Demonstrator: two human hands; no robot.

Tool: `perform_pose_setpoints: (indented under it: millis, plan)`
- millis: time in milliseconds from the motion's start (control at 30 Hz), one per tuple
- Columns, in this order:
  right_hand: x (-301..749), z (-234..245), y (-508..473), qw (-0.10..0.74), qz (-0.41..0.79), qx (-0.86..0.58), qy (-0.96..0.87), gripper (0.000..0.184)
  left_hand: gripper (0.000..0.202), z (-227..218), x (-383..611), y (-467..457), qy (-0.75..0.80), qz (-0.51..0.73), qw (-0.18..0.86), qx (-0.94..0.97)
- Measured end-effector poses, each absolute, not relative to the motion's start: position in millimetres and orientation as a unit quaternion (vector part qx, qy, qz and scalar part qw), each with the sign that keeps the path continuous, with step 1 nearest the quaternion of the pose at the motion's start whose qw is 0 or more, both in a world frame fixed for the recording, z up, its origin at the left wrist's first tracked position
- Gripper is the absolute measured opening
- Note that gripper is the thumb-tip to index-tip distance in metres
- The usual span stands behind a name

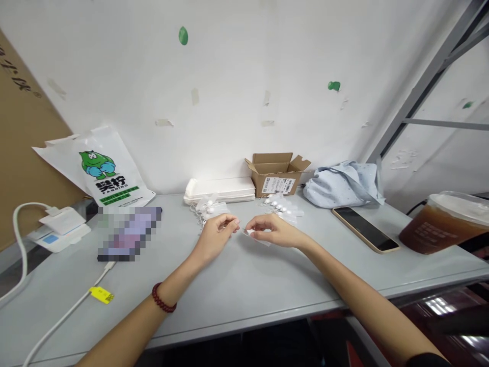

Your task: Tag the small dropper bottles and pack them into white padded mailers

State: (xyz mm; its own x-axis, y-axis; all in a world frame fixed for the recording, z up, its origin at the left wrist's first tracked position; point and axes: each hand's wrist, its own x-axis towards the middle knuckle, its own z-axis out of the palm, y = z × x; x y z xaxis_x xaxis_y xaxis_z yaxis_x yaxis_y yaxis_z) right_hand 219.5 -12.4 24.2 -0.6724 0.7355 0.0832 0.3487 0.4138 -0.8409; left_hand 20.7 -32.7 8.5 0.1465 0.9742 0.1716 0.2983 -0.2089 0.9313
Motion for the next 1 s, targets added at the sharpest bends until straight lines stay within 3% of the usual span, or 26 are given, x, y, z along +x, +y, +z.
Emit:
perform_pose_setpoints:
  millis: [400, 1000]
  plan:
    - [220.2, 25.8, -10.8, 0.284, 0.387, -0.331, -0.812, 0.022, 0.027, 10.7, 19.7, -35.1, 0.485, 0.408, 0.464, 0.619]
    - [217.7, 24.7, -13.9, 0.286, 0.402, -0.337, -0.802, 0.020, 0.025, 10.3, 21.7, -34.3, 0.454, 0.418, 0.521, 0.589]
